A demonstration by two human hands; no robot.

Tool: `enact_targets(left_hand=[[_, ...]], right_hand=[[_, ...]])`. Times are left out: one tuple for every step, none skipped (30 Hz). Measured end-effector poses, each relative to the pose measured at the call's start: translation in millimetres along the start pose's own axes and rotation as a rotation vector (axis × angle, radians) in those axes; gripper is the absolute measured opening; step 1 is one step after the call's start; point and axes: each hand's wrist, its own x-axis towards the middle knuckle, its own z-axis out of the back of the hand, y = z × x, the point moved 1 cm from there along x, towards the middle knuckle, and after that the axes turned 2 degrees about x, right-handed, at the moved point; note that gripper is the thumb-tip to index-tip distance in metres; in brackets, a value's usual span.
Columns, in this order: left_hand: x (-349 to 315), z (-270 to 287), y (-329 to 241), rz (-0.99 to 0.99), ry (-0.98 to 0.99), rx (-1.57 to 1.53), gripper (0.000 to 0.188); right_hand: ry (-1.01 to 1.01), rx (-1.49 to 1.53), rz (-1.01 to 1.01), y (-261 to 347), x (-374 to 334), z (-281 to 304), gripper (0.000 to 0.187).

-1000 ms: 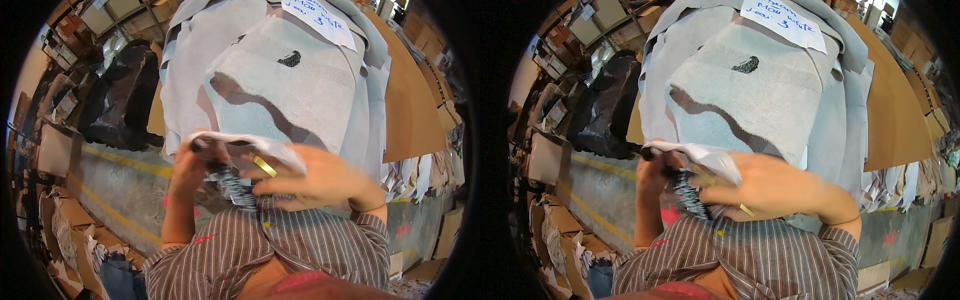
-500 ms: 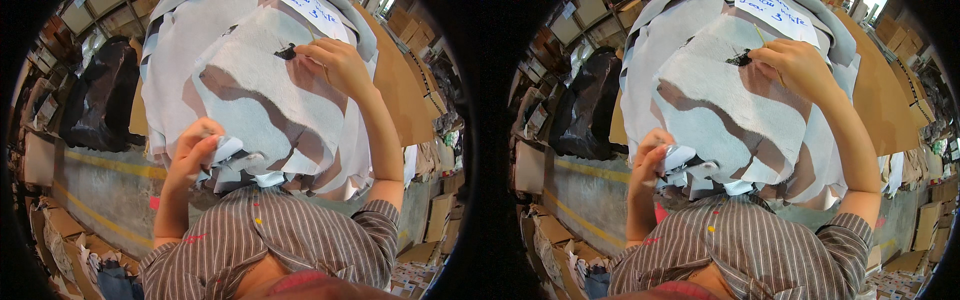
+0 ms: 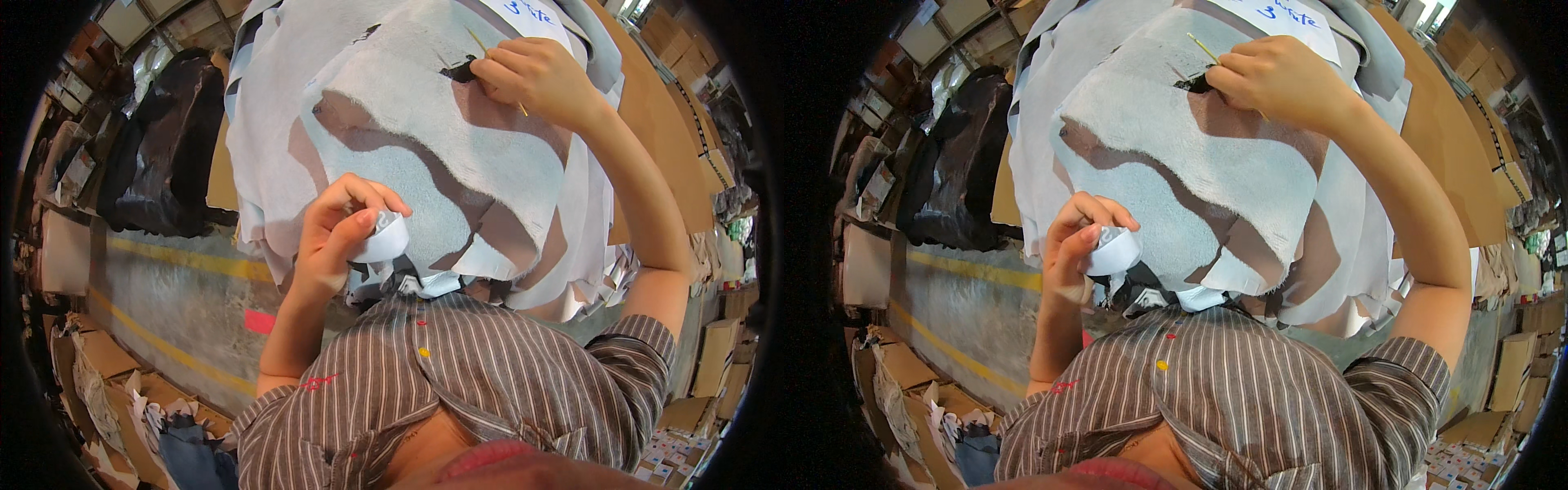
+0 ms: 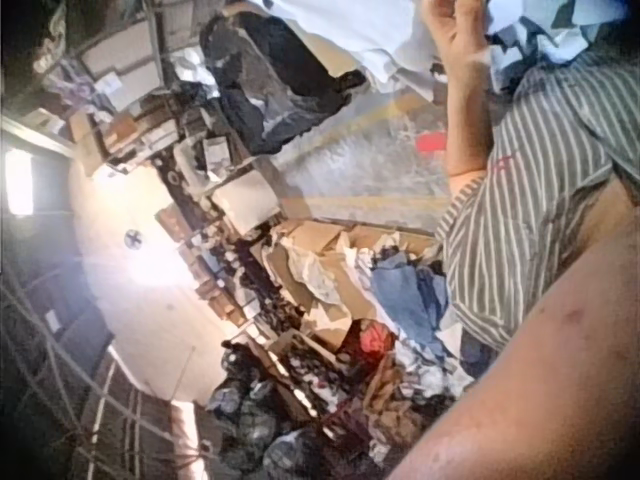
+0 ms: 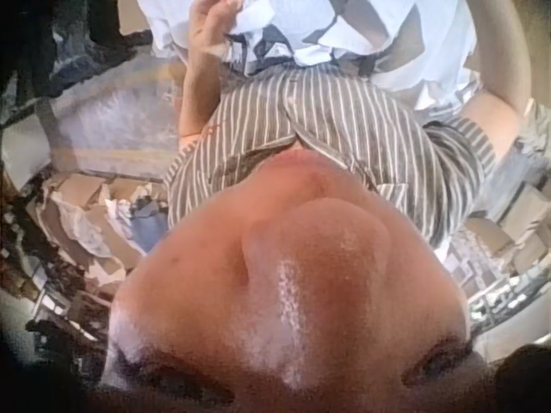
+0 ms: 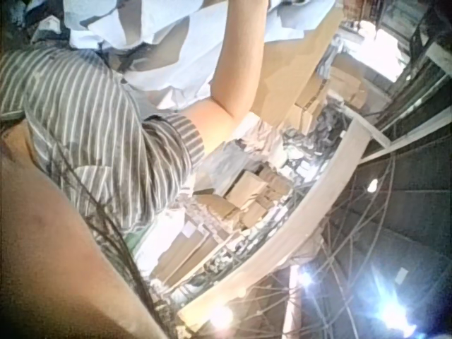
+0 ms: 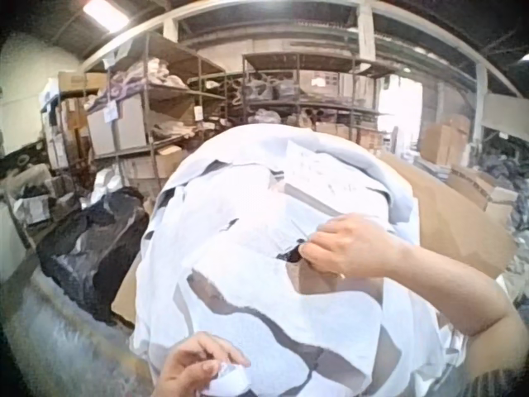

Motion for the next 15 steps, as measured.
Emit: enact_targets(left_hand=[[0.0, -0.7, 0.4, -0.029, 0.014, -0.008, 0.012], [1.2, -0.9, 1.4, -0.048, 0.025, -0.013, 0.012], [2.5, -0.8, 1.9, -0.078, 0.038, -0.025, 0.012], [3.8, -0.1, 2.0, -0.085, 0.037, -0.014, 0.012], [5.0, 0.5, 1.7, -0.103, 0.036, -0.01, 0.014], [5.3, 1.5, 0.3, -0.093, 0.041, 0.017, 0.016], [5.6, 2.0, -0.8, -0.049, 0.044, 0.015, 0.02], [5.2, 2.9, -3.1, 0.022, 0.051, 0.036, 0.025], [5.9, 2.4, -4.4, 0.062, 0.062, 0.049, 0.03], [6.5, 1.9, -6.4, 0.103, 0.074, 0.063, 0.036], [9.1, -0.1, -6.6, 0.113, 0.088, 0.068, 0.042], [11.9, -2.4, -6.7, 0.136, 0.095, 0.081, 0.045], [15.8, -5.5, -6.1, 0.111, 0.086, 0.094, 0.049], [20.6, -8.9, -5.0, 0.1, 0.073, 0.118, 0.05], [25.1, -12.5, -4.2, 0.092, 0.062, 0.142, 0.052]], right_hand=[[-0.018, 0.011, -0.031, -1.8, 0.7, 0.5, 0.018], [-0.042, 0.005, -0.031, -3.9, 1.7, 1.3, 0.017], [-0.063, 0.0, -0.047, -6.6, 2.8, 2.3, 0.017], [-0.089, -0.006, -0.037, -9.5, 4.4, 3.4, 0.017], [-0.104, 0.024, -0.101, -13.3, 5.6, 4.3, 0.016], [-0.124, 0.053, -0.14, -16.7, 7.1, 5.1, 0.016], [-0.137, 0.082, -0.187, -19.8, 7.7, 5.6, 0.016], [-0.142, 0.147, -0.207, -21.4, 8.2, 5.9, 0.015], [-0.141, 0.212, -0.235, -22.8, 8.0, 5.8, 0.014], [-0.152, 0.278, -0.283, -23.4, 7.3, 6.1, 0.013], [-0.139, 0.302, -0.266, -23.1, 6.4, 6.2, 0.013], [-0.138, 0.328, -0.269, -22.3, 4.9, 6.8, 0.012], [-0.133, 0.355, -0.245, -21.1, 3.2, 7.5, 0.012], [-0.157, 0.344, -0.281, -20.9, 1.2, 9.0, 0.012], [-0.179, 0.332, -0.293, -20.6, -0.7, 10.8, 0.013]])
